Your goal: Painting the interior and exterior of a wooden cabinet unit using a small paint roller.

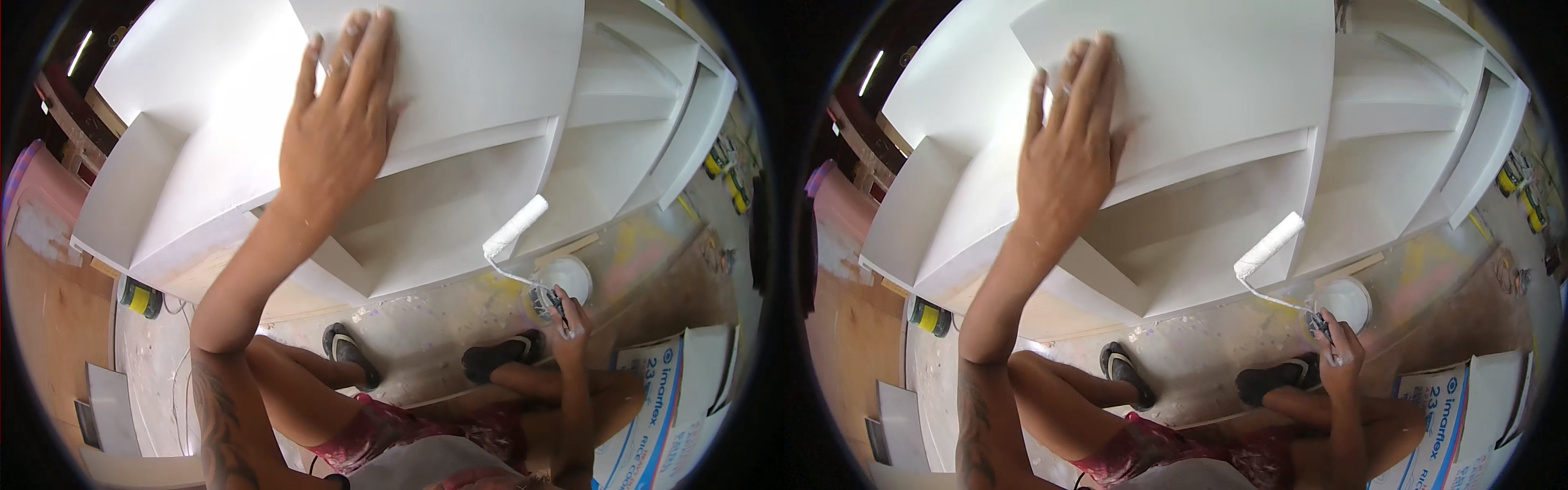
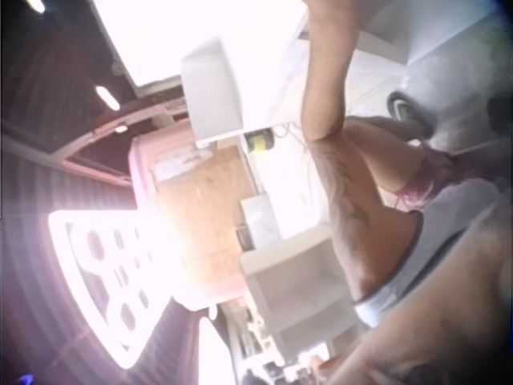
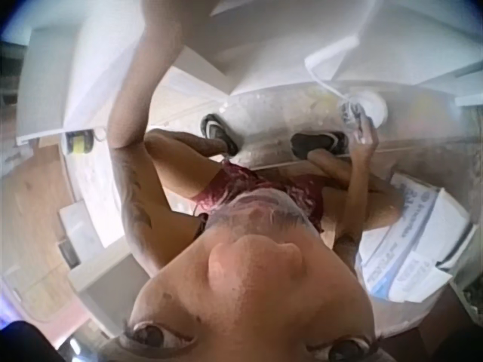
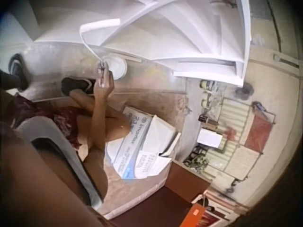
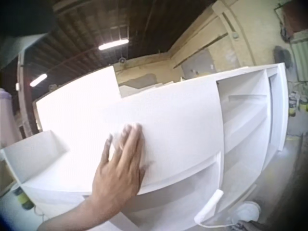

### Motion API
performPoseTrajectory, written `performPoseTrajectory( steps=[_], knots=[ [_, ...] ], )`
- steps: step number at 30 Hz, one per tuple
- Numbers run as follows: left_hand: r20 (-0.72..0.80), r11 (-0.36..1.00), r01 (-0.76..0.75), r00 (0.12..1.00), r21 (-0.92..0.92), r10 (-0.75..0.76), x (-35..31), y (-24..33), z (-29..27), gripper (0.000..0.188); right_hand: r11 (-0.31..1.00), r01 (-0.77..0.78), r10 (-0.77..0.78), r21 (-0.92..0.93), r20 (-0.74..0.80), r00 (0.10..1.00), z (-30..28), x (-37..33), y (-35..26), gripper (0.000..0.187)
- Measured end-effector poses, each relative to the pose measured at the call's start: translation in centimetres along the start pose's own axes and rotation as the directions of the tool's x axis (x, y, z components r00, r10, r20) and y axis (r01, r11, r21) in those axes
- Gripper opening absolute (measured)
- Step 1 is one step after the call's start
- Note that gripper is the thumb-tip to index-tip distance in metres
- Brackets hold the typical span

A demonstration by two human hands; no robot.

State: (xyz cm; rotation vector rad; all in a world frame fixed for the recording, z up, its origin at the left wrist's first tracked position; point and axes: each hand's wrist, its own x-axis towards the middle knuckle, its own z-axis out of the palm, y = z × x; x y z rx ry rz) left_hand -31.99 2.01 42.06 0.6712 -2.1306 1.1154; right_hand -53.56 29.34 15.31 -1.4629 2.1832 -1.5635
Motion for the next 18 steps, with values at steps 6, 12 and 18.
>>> performPoseTrajectory(
  steps=[6, 12, 18],
  knots=[
    [0.212, 0.998, -0.068, 0.975, 0.002, 0.066, -1.6, 0.3, -0.5, 0.061, 0.996, -0.083, 0.082, 0.030, 0.027, 0.996, -0.4, -0.4, 0.6, 0.030],
    [-0.147, 0.991, -0.126, 0.980, 0.046, 0.131, 5.2, -1.3, 0.7, 0.065, 0.989, -0.029, 0.042, 0.142, -0.091, 0.995, 0.4, -0.7, 1.1, 0.031],
    [-0.052, 0.930, -0.363, 0.929, 0.051, 0.366, 7.1, 2.0, 2.0, 0.065, 0.984, -0.058, 0.078, 0.170, -0.109, 0.991, 0.4, -0.4, 0.9, 0.032]
  ],
)
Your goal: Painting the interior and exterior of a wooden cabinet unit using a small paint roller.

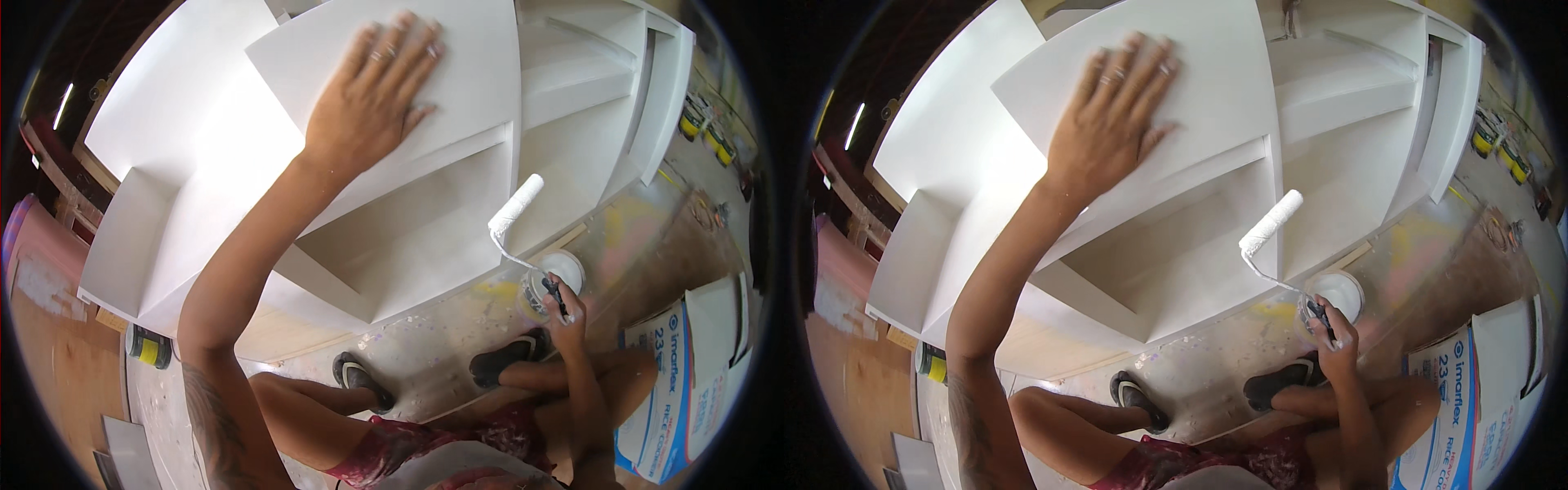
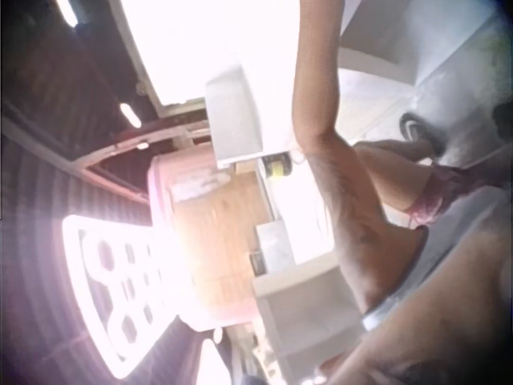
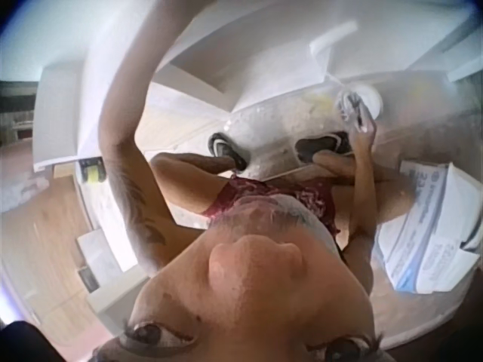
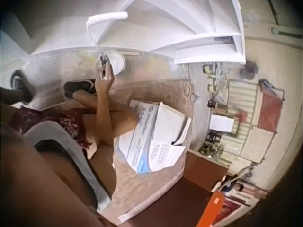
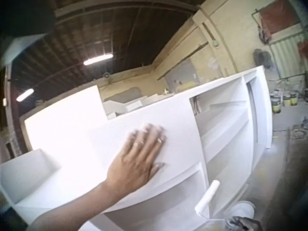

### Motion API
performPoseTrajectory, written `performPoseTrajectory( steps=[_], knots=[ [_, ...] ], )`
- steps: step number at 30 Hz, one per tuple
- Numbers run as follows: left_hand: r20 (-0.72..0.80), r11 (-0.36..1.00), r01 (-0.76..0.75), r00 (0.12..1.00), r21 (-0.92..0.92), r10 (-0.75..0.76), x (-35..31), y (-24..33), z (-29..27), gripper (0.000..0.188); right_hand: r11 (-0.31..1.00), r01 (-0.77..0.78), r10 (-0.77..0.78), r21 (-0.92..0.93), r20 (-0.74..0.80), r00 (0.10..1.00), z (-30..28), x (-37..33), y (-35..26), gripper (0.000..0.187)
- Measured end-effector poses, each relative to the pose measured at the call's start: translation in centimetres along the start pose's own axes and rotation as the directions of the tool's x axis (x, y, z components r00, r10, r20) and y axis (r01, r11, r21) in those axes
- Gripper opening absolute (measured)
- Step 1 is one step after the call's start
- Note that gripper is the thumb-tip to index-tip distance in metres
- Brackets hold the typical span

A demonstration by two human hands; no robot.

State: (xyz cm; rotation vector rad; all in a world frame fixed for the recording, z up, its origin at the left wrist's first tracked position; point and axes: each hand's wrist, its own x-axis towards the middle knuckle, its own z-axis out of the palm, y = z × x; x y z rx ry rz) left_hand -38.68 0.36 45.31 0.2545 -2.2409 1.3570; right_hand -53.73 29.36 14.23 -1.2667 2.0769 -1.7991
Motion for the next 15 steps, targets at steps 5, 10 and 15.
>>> performPoseTrajectory(
  steps=[5, 10, 15],
  knots=[
    [0.143, 0.990, -0.036, 0.988, -0.134, 0.056, -4.0, -1.7, -1.0, 0.059, 1.000, -0.003, 0.003, -0.026, -0.002, 1.000, -0.8, -0.8, 0.7, 0.032],
    [-0.007, 0.946, 0.257, 0.965, 0.197, -0.261, -4.2, -4.7, -2.1, 0.064, 0.998, -0.059, 0.059, 0.000, -0.003, 0.998, -1.5, -0.9, 1.1, 0.030],
    [0.112, 0.987, 0.162, 0.981, -0.003, -0.161, -4.5, -0.3, -1.2, 0.076, 0.999, -0.020, 0.020, 0.034, -0.016, 1.000, -2.5, -0.5, 1.0, 0.031]
  ],
)
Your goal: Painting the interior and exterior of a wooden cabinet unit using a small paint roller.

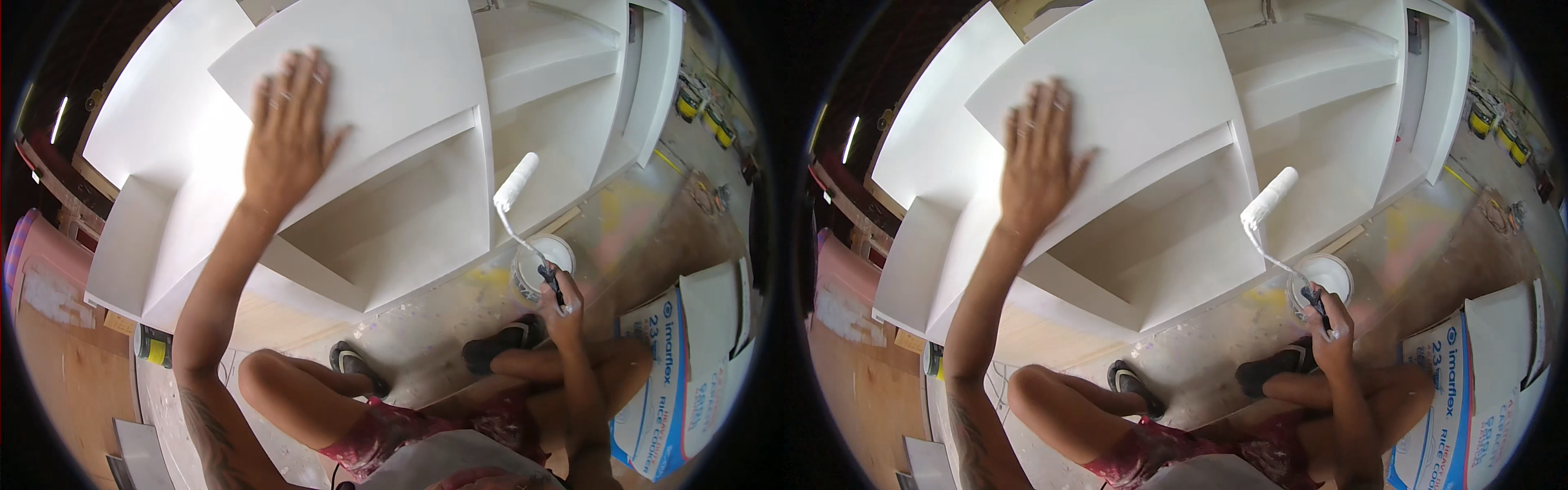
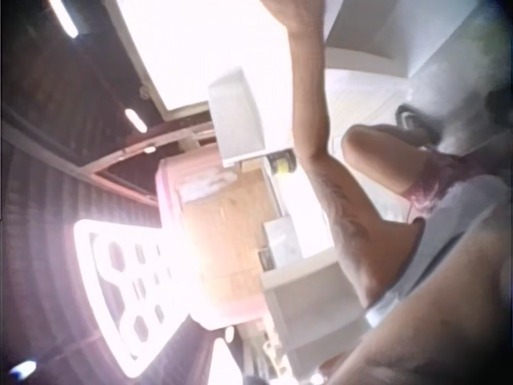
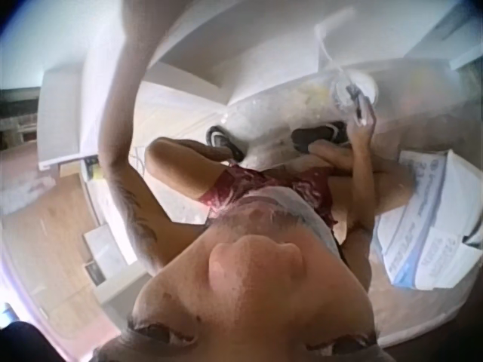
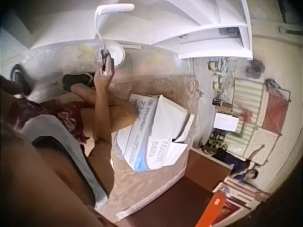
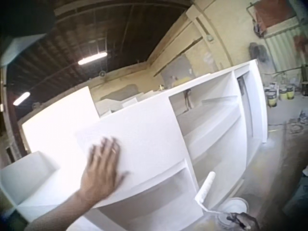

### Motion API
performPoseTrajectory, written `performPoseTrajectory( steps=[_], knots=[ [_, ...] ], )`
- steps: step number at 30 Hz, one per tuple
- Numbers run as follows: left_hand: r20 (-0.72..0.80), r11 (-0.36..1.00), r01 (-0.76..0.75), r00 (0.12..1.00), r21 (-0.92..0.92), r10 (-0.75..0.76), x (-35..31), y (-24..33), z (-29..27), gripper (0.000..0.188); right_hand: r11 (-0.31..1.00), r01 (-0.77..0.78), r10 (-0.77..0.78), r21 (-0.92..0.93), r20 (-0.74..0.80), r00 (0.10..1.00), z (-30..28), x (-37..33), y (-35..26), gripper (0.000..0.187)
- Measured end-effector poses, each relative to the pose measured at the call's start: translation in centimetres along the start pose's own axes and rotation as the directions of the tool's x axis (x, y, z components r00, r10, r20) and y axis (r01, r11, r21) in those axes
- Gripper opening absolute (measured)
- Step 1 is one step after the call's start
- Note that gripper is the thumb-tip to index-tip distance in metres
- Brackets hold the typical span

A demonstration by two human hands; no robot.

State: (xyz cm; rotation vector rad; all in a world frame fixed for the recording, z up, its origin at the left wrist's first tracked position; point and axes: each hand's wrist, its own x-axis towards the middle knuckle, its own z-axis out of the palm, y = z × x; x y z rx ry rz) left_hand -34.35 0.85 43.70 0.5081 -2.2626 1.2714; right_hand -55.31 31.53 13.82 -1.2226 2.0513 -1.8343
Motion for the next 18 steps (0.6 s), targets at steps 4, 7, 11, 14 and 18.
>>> performPoseTrajectory(
  steps=[4, 7, 11, 14, 18],
  knots=[
    [0.212, 0.954, -0.233, 0.939, -0.188, 0.271, -3.1, 3.0, -0.5, 0.069, 0.953, -0.266, 0.266, 0.147, 0.015, 0.964, -1.5, -0.8, -0.2, 0.031],
    [0.163, 0.820, -0.169, 0.939, -0.548, 0.302, -3.0, 1.9, -1.7, 0.068, 0.962, -0.197, 0.212, 0.189, -0.061, 0.975, -2.3, -0.9, 0.0, 0.021],
    [-0.147, 0.984, -0.117, 0.984, -0.134, 0.097, -1.0, 0.5, -2.0, 0.061, 0.833, -0.450, 0.449, 0.321, 0.083, 0.890, -2.1, -1.3, 0.4, 0.034],
    [-0.262, 0.987, -0.123, 0.954, 0.100, 0.145, 0.1, 0.6, -0.2, 0.062, 0.771, -0.445, 0.489, 0.455, 0.024, 0.872, -1.6, -0.9, 0.5, 0.030],
    [-0.290, 0.991, -0.035, 0.955, 0.127, 0.071, 0.8, -0.1, 1.1, 0.062, 0.747, -0.465, 0.472, 0.475, 0.113, 0.874, -0.5, -0.3, 0.2, 0.038]
  ],
)
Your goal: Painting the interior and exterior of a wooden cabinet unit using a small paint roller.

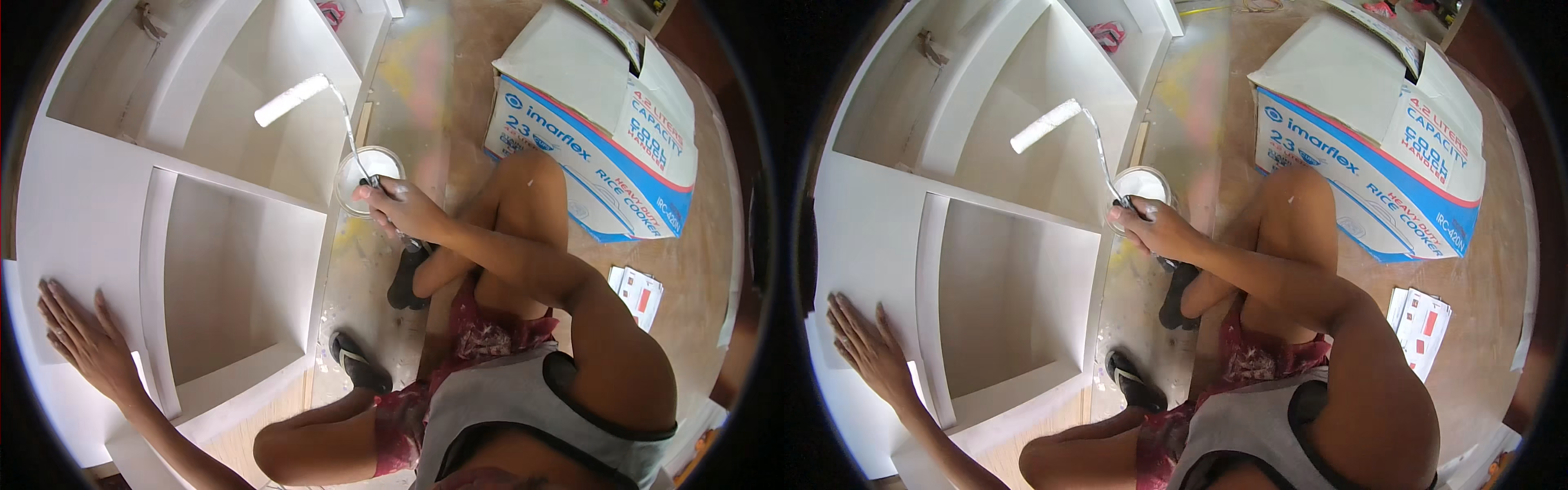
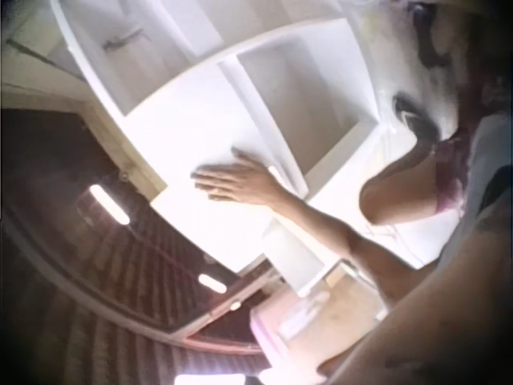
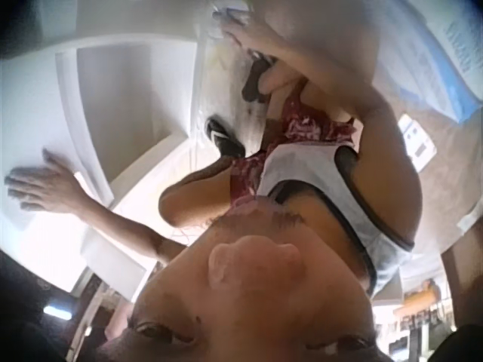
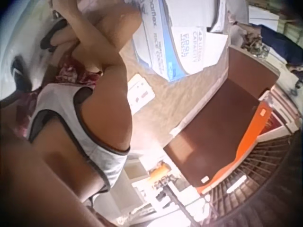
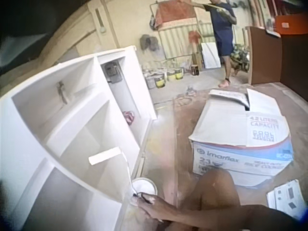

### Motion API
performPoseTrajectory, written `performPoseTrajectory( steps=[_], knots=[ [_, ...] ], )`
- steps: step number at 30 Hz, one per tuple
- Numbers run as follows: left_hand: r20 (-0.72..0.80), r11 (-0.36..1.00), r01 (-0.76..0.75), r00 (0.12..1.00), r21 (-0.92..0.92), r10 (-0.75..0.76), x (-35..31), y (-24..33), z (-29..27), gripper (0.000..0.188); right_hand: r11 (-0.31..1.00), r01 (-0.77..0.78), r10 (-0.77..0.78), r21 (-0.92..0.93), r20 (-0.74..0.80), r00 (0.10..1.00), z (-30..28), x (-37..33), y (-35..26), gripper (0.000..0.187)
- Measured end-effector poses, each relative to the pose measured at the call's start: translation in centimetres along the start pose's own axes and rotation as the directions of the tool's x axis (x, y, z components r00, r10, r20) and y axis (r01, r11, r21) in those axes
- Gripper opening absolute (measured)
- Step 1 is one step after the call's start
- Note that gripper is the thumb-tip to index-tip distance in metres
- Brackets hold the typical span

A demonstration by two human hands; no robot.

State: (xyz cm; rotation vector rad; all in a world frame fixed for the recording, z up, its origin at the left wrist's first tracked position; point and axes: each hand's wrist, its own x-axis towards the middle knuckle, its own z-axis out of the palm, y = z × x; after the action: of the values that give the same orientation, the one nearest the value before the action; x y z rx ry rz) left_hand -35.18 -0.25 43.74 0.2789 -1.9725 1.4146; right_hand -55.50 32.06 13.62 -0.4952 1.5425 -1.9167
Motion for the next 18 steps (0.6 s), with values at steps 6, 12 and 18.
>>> performPoseTrajectory(
  steps=[6, 12, 18],
  knots=[
    [0.046, 0.996, 0.038, 0.998, 0.076, -0.042, 0.2, -0.2, -0.4, 0.060, 0.998, -0.052, 0.051, 0.028, 0.037, 0.998, 0.5, -0.2, 0.2, 0.039],
    [0.240, 0.985, -0.019, 0.971, 0.169, -0.023, -1.5, -1.6, -3.2, 0.058, 0.995, -0.100, 0.100, -0.001, 0.056, 0.993, -1.5, -0.8, -0.8, 0.039],
    [0.358, 0.987, -0.023, 0.933, 0.159, -0.036, -1.4, -2.1, -5.0, 0.053, 0.991, -0.134, 0.134, 0.000, -0.018, 0.991, -2.1, -0.5, -1.3, 0.043]
  ],
)
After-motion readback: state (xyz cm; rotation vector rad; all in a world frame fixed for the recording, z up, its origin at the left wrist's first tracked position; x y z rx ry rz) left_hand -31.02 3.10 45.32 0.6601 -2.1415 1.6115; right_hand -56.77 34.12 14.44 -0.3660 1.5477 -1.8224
